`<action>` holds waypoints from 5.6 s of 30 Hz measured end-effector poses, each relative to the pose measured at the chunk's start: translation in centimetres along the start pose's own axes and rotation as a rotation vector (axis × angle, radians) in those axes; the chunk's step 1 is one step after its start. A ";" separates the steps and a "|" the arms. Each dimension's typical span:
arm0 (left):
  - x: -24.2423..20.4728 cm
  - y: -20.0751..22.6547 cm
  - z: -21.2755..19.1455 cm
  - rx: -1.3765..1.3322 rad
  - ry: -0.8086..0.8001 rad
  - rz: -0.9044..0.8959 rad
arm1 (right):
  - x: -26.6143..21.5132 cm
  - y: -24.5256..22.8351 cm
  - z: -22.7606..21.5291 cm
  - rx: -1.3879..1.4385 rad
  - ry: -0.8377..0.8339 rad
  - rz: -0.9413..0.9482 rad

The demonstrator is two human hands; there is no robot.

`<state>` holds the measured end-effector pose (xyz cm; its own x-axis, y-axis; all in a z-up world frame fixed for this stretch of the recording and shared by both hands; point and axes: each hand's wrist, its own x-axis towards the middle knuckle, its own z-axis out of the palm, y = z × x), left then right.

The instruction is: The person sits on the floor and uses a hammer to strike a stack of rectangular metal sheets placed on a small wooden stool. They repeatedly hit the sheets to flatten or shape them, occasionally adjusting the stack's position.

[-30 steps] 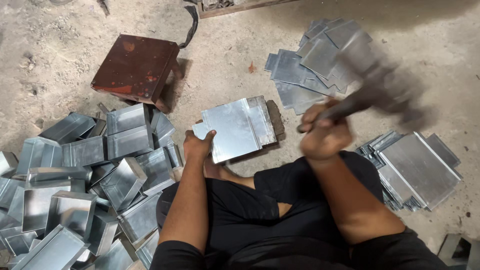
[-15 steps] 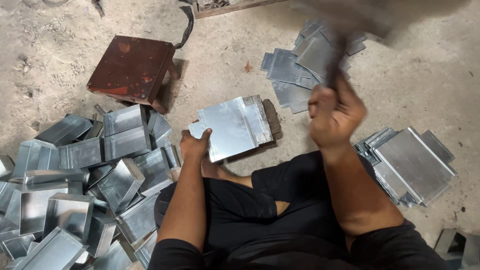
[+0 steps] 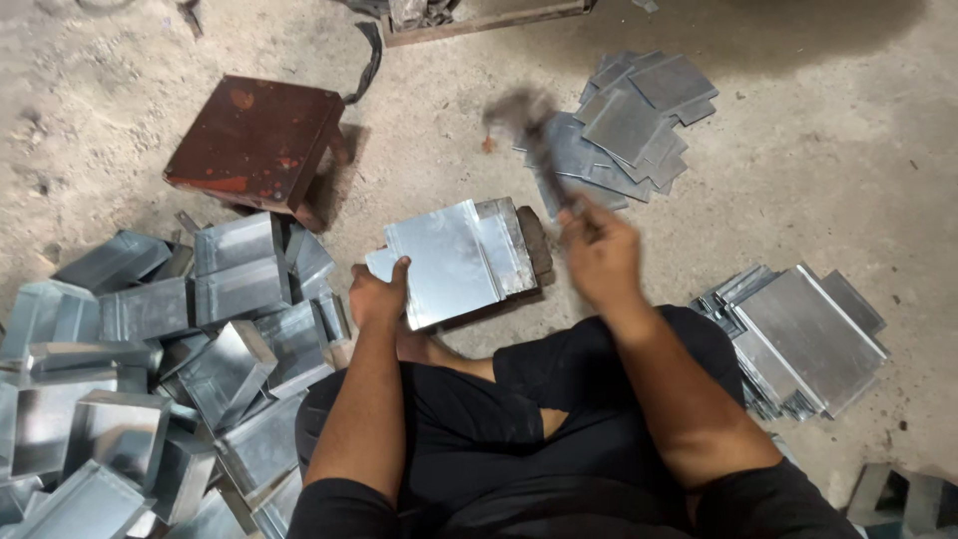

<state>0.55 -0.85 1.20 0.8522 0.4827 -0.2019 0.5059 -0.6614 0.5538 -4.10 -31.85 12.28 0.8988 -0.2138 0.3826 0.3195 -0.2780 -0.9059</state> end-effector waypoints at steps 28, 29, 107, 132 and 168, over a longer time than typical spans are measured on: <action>0.6 -0.8 1.0 -0.120 0.070 0.051 | -4.3 5.4 2.2 -0.002 -0.060 -0.235; 0.3 -0.9 1.0 -0.123 0.071 0.044 | -5.3 6.8 2.9 -0.277 -0.209 -0.054; 0.9 0.0 0.3 -0.204 0.065 0.037 | -4.6 7.2 4.7 -0.339 -0.212 0.091; 1.5 -1.3 1.4 -0.241 0.172 0.099 | -0.7 -2.8 -0.1 0.109 0.012 -0.121; 1.8 -1.7 1.6 -0.249 0.181 0.049 | -1.6 -2.2 0.8 0.155 -0.101 0.013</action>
<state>1.46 0.22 -1.43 0.8257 0.5629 -0.0354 0.3973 -0.5359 0.7450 -6.06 -30.15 13.54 0.9261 -0.1192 0.3579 0.3434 -0.1263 -0.9306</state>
